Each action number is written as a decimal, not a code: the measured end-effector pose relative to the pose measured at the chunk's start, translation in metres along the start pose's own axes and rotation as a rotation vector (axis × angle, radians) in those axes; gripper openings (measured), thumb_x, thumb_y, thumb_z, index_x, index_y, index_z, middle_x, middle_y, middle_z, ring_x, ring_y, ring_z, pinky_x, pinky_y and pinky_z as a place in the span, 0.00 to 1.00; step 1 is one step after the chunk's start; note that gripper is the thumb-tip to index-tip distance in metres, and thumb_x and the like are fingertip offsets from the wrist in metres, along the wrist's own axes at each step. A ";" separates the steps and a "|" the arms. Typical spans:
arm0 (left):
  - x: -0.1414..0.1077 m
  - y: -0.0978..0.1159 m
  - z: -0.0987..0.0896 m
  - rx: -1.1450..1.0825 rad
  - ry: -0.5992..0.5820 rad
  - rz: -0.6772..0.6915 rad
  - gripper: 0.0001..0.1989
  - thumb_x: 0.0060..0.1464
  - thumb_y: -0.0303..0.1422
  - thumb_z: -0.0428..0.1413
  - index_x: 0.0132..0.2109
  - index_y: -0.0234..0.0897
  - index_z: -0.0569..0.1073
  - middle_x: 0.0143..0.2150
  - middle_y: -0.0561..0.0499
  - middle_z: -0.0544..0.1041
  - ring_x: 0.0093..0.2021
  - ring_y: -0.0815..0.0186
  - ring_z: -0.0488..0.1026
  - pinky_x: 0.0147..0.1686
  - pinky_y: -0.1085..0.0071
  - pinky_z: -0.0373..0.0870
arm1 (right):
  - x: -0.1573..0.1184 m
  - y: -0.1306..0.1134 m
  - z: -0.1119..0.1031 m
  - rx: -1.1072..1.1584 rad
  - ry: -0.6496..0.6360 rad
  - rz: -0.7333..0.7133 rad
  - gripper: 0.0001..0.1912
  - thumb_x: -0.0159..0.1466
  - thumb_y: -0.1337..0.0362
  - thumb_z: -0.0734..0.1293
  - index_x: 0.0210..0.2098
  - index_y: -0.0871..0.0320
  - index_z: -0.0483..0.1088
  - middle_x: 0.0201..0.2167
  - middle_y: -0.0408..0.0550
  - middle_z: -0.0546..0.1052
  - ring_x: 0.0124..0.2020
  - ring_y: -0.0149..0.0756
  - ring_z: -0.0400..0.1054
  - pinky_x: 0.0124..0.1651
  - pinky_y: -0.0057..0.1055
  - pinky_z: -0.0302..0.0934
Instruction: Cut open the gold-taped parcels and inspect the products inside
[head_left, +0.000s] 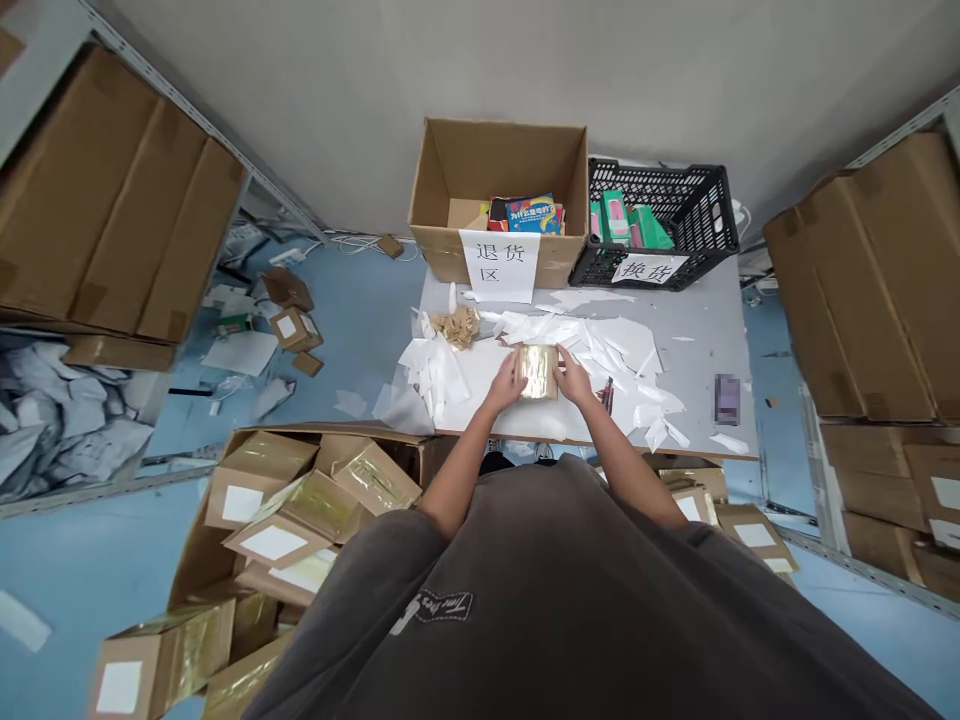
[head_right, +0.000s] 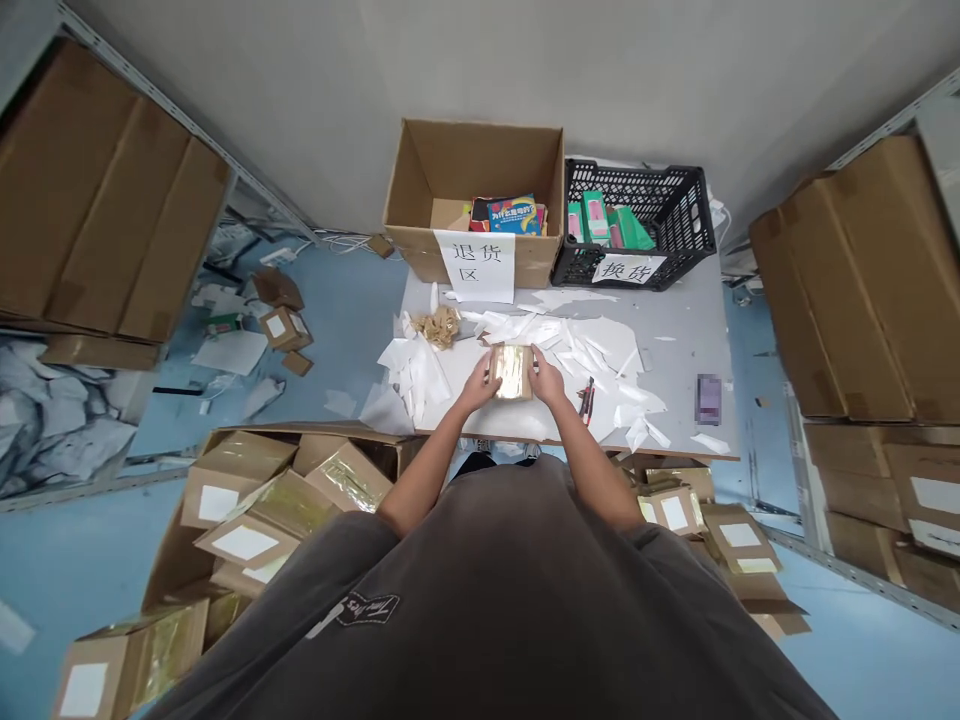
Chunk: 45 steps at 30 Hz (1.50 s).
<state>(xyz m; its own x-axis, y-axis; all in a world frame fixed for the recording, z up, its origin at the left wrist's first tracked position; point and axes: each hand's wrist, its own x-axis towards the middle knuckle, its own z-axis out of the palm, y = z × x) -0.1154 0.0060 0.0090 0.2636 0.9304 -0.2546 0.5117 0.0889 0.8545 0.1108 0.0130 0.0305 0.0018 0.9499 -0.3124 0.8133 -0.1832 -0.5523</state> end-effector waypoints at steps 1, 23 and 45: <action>0.004 -0.004 -0.002 0.012 -0.045 0.007 0.41 0.72 0.46 0.56 0.83 0.40 0.52 0.83 0.38 0.54 0.81 0.49 0.57 0.76 0.52 0.63 | 0.003 -0.003 0.004 -0.018 0.011 0.035 0.38 0.76 0.56 0.58 0.82 0.58 0.53 0.55 0.57 0.85 0.48 0.52 0.81 0.56 0.46 0.73; 0.037 -0.034 -0.003 0.044 -0.406 0.069 0.51 0.62 0.42 0.65 0.84 0.41 0.50 0.82 0.42 0.59 0.80 0.44 0.58 0.77 0.49 0.61 | -0.004 0.007 0.047 0.143 0.113 0.168 0.38 0.71 0.63 0.61 0.80 0.59 0.59 0.72 0.58 0.73 0.67 0.52 0.73 0.71 0.50 0.67; 0.014 -0.001 -0.003 0.118 -0.201 -0.087 0.43 0.71 0.46 0.57 0.84 0.47 0.48 0.69 0.45 0.79 0.57 0.53 0.83 0.61 0.58 0.76 | -0.041 0.015 0.021 0.176 0.177 0.134 0.37 0.74 0.59 0.58 0.81 0.54 0.55 0.63 0.56 0.80 0.53 0.52 0.80 0.61 0.49 0.73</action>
<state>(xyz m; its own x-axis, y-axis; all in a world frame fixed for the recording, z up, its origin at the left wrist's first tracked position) -0.1147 0.0199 0.0065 0.3656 0.8307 -0.4198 0.6285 0.1124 0.7696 0.1104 -0.0344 0.0187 0.2166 0.9408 -0.2608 0.6857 -0.3368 -0.6453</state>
